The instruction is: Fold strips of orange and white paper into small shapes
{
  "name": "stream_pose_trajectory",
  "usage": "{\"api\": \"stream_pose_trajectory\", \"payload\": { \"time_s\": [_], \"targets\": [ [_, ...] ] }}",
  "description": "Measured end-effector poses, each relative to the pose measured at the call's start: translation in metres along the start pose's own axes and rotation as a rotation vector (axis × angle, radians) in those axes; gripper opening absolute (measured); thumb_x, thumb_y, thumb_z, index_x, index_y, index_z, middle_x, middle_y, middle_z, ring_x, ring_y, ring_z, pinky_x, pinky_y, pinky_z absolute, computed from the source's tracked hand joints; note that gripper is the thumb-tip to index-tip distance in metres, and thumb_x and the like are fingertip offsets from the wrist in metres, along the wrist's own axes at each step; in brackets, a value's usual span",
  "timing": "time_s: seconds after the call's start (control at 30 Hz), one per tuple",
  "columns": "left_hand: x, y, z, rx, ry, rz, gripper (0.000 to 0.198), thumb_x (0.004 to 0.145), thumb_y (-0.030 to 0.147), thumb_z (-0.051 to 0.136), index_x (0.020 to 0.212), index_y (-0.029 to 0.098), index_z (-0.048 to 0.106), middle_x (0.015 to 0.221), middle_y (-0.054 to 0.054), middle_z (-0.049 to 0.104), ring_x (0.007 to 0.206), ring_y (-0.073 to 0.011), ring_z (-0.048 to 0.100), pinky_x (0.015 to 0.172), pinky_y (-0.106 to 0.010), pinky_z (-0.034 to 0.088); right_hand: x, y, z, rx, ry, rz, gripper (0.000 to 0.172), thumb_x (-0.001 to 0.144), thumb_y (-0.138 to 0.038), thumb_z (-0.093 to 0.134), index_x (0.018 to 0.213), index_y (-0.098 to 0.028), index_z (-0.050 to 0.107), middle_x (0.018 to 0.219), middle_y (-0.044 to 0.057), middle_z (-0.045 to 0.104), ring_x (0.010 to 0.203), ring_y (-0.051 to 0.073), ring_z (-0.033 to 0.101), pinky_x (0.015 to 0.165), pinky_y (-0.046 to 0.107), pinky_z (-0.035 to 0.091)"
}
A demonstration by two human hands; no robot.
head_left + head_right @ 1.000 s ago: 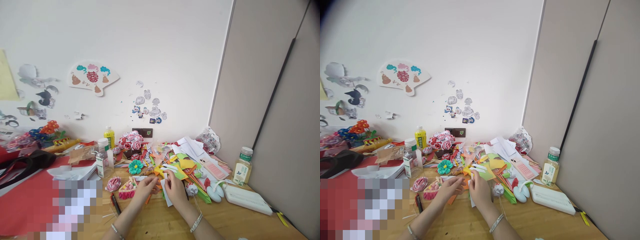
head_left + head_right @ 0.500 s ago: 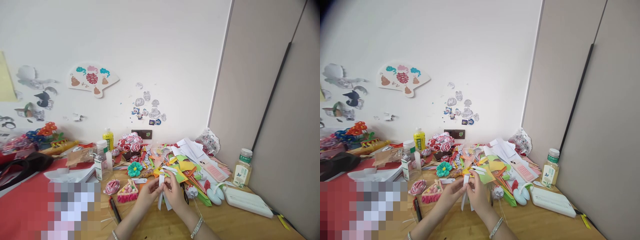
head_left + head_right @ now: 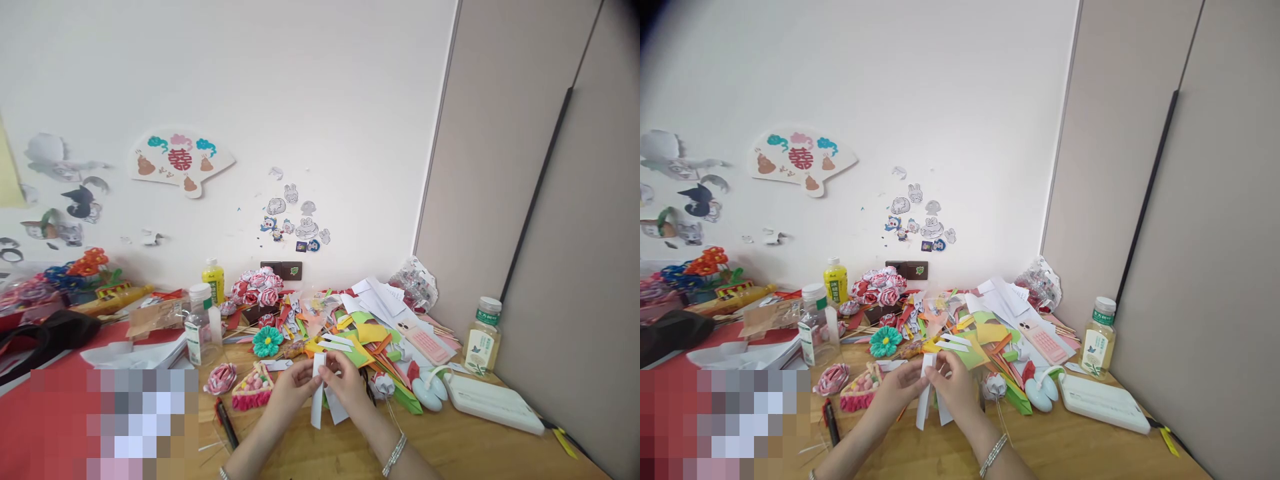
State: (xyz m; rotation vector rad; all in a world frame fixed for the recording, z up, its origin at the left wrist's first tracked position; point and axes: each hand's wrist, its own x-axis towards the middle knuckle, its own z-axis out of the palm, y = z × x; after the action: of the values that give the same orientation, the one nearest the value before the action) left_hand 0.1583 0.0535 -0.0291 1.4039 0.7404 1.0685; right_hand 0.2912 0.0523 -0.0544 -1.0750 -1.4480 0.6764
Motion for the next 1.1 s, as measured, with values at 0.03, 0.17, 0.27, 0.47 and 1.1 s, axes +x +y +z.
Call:
{"api": "stream_pose_trajectory", "payload": {
  "time_s": [0.03, 0.17, 0.27, 0.47, 1.1],
  "targets": [
    [0.000, 0.000, 0.000, 0.009, -0.006, -0.006, 0.040, 0.054, 0.037, 0.067, 0.087, 0.015, 0.062, 0.089, -0.008, 0.067, 0.084, -0.0229, 0.060, 0.078, -0.033, 0.045, 0.000, 0.000, 0.000, -0.021, 0.002, -0.004, 0.022, 0.068, -0.033, 0.055, 0.081, -0.016, 0.056, 0.075, 0.003, 0.057, 0.066, 0.015, 0.052, 0.057, 0.024, 0.042],
    [0.000, -0.002, 0.002, 0.041, 0.011, -0.037, 0.038, 0.051, 0.039, 0.068, 0.079, 0.014, 0.062, 0.079, -0.007, 0.068, 0.076, -0.0210, 0.061, 0.070, -0.030, 0.046, -0.001, -0.002, 0.002, -0.074, 0.018, -0.021, 0.015, 0.068, -0.031, 0.054, 0.068, -0.016, 0.055, 0.066, 0.001, 0.055, 0.062, 0.015, 0.051, 0.055, 0.023, 0.041],
    [0.000, -0.004, 0.002, 0.030, 0.010, -0.041, 0.035, 0.051, 0.037, 0.069, 0.075, 0.014, 0.061, 0.074, -0.005, 0.067, 0.072, -0.0197, 0.060, 0.067, -0.029, 0.046, -0.001, -0.004, 0.002, -0.072, 0.019, -0.014, 0.012, 0.067, -0.028, 0.054, 0.068, -0.017, 0.054, 0.065, 0.000, 0.054, 0.061, 0.014, 0.051, 0.055, 0.023, 0.041],
    [-0.001, -0.008, 0.000, 0.037, 0.027, -0.082, 0.031, 0.052, 0.035, 0.068, 0.072, 0.013, 0.059, 0.065, -0.003, 0.065, 0.064, -0.0173, 0.060, 0.060, -0.027, 0.044, 0.000, -0.009, 0.000, -0.028, 0.015, 0.028, 0.008, 0.066, -0.024, 0.054, 0.067, -0.017, 0.054, 0.064, -0.001, 0.053, 0.060, 0.014, 0.051, 0.056, 0.024, 0.041],
    [-0.001, -0.010, 0.000, 0.070, 0.035, -0.107, 0.035, 0.049, 0.039, 0.070, 0.071, 0.014, 0.057, 0.067, -0.003, 0.066, 0.068, -0.0186, 0.060, 0.061, -0.026, 0.045, 0.000, -0.008, -0.001, 0.031, -0.001, 0.035, 0.015, 0.069, -0.029, 0.053, 0.061, -0.016, 0.053, 0.060, -0.001, 0.052, 0.059, 0.013, 0.049, 0.056, 0.023, 0.040]
  ]
}}
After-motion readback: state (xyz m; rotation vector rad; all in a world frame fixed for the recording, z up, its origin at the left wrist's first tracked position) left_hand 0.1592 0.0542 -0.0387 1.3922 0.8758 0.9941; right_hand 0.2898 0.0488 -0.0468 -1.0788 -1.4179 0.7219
